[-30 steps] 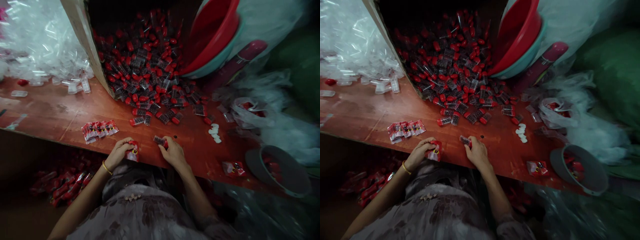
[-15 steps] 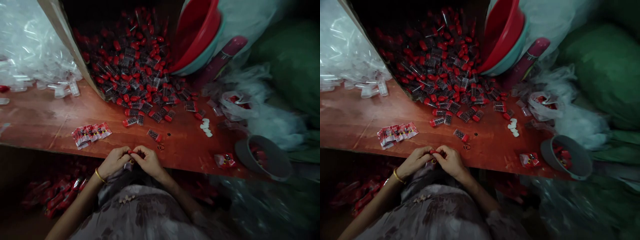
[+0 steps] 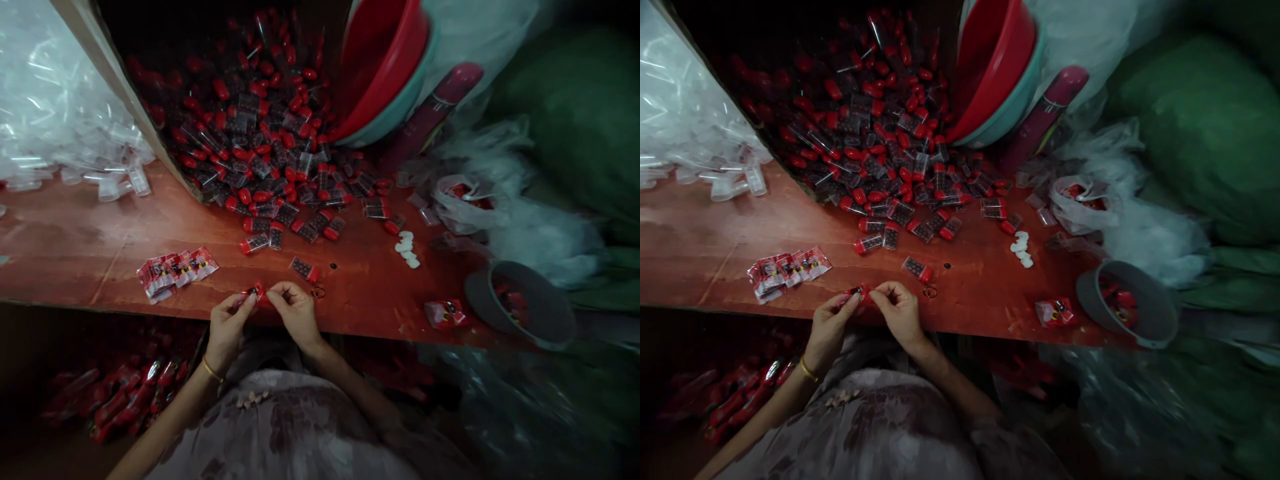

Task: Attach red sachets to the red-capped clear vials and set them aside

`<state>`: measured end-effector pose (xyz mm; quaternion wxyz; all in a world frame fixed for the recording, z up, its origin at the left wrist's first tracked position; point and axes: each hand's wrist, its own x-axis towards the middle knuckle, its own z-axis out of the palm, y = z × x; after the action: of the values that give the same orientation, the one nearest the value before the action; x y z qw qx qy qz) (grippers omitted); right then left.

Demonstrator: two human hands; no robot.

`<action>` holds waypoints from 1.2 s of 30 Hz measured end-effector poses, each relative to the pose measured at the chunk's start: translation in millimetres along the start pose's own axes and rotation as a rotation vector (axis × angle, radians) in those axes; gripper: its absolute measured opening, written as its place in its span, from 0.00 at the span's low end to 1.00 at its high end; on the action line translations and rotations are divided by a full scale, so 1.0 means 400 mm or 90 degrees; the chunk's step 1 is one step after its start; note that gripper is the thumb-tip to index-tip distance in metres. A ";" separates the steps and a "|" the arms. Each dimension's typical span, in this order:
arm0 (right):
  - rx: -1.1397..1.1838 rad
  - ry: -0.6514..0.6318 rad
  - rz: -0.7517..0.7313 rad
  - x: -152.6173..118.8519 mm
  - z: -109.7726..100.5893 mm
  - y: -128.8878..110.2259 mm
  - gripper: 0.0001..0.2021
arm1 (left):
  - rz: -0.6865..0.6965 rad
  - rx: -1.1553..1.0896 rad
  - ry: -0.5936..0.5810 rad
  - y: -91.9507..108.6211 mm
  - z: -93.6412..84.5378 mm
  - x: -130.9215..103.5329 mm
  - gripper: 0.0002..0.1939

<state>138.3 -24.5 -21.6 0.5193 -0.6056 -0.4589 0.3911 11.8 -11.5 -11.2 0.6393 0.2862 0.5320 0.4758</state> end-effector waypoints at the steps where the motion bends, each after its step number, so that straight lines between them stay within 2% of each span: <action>1: -0.057 0.019 -0.031 0.009 -0.025 0.002 0.07 | -0.012 -0.014 -0.002 0.007 -0.002 0.003 0.14; 3: -0.163 0.062 -0.083 0.033 -0.083 0.010 0.11 | -0.034 -0.035 -0.014 0.019 -0.003 0.009 0.15; 5: -0.414 0.095 -0.149 0.058 -0.135 0.023 0.18 | -0.043 -0.040 -0.038 0.027 0.000 0.013 0.17; 8: -0.632 0.069 -0.160 0.084 -0.178 0.047 0.21 | -0.058 -0.047 -0.053 0.033 0.007 0.016 0.20; 11: -0.663 0.050 -0.158 0.095 -0.187 0.064 0.21 | -0.068 -0.053 -0.053 0.038 0.010 0.015 0.21; 15: -0.686 0.035 -0.140 0.109 -0.188 0.066 0.31 | -0.074 -0.031 -0.089 0.043 -0.002 0.012 0.20; 19: -0.733 -0.025 -0.209 0.123 -0.191 0.056 0.22 | -0.066 -0.002 -0.092 0.044 -0.014 0.018 0.19; 21: -0.727 -0.029 -0.206 0.127 -0.193 0.052 0.19 | -0.037 0.016 -0.072 0.046 -0.018 0.023 0.18; 24: -0.716 -0.041 -0.151 0.126 -0.201 0.049 0.19 | 0.003 0.032 -0.045 0.051 -0.018 0.031 0.18; 27: -0.666 -0.080 -0.134 0.111 -0.207 0.049 0.16 | -0.020 -0.007 -0.047 0.057 -0.013 0.035 0.20; 31: -0.383 -0.079 -0.044 0.061 -0.184 0.026 0.16 | -0.058 -0.063 -0.096 0.055 -0.008 0.035 0.20; 33: -0.236 -0.100 -0.039 0.031 -0.158 0.002 0.15 | -0.064 -0.070 -0.128 0.050 -0.008 0.034 0.20; 36: -0.109 -0.125 -0.057 -0.002 -0.115 -0.036 0.12 | -0.070 -0.042 -0.161 0.046 -0.010 0.030 0.20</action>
<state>179.8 -37.2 -0.3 0.4354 -0.5854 -0.5658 0.3841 2.1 6.0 -1.0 0.7355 0.2925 0.4463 0.4175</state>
